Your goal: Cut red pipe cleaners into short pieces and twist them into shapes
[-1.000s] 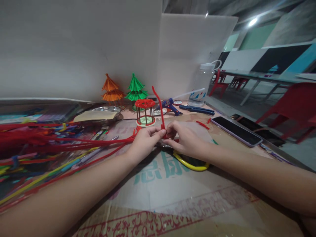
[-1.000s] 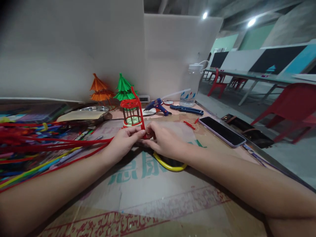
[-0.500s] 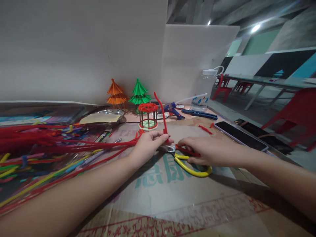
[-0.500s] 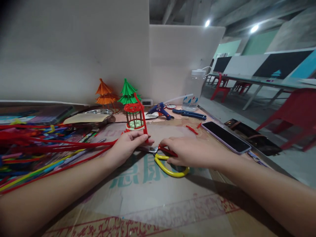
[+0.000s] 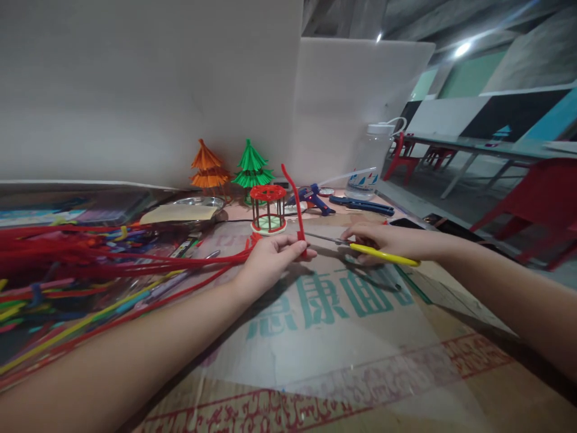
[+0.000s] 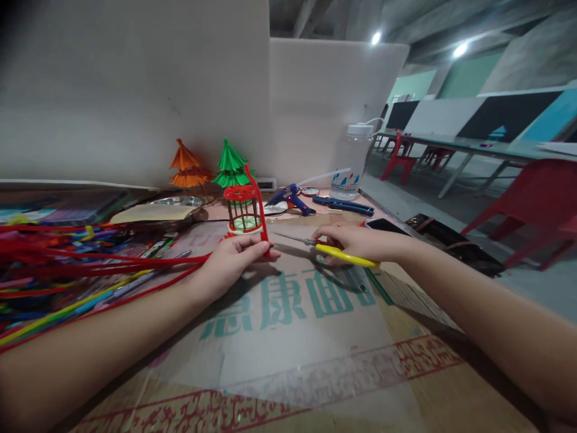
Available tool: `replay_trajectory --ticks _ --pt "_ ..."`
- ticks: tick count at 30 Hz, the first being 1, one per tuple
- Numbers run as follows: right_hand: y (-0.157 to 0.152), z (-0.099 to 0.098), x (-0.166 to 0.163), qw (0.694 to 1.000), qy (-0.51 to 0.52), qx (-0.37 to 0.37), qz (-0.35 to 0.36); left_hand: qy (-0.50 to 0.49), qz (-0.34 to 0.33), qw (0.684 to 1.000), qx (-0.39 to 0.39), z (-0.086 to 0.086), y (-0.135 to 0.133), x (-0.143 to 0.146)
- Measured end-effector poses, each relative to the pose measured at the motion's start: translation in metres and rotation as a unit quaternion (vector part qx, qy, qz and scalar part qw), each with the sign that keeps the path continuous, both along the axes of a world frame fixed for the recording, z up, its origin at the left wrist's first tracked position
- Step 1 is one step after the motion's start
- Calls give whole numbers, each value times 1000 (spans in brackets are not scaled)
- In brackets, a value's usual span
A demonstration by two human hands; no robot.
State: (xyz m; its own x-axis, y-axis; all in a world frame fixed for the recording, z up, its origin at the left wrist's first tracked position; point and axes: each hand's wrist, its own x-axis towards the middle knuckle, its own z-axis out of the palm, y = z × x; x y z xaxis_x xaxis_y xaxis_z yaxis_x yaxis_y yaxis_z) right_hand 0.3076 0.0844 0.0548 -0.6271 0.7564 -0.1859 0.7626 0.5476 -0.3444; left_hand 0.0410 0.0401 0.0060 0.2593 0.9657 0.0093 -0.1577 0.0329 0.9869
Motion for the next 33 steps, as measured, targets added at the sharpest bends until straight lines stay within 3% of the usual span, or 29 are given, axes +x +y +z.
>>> replay_trajectory --ticks 7,10,12,15,20,33 --pt "-19 -8 -17 992 -18 114 47 7 6 1000 -13 2 1 -1" --pt "-34 -7 -34 985 -23 171 -3 19 -7 1000 -3 -1 1 -2" --pt "-42 -14 -47 964 8 261 -41 31 -20 999 6 -2 2 -2" --pt "-47 -32 -64 932 88 352 -19 53 -40 997 30 -4 2 -2" --pt "-44 -55 -75 919 170 355 8 134 -54 987 68 -4 0 -2" --pt "-45 -53 -73 930 192 314 2 161 -81 979 94 -4 -2 0"
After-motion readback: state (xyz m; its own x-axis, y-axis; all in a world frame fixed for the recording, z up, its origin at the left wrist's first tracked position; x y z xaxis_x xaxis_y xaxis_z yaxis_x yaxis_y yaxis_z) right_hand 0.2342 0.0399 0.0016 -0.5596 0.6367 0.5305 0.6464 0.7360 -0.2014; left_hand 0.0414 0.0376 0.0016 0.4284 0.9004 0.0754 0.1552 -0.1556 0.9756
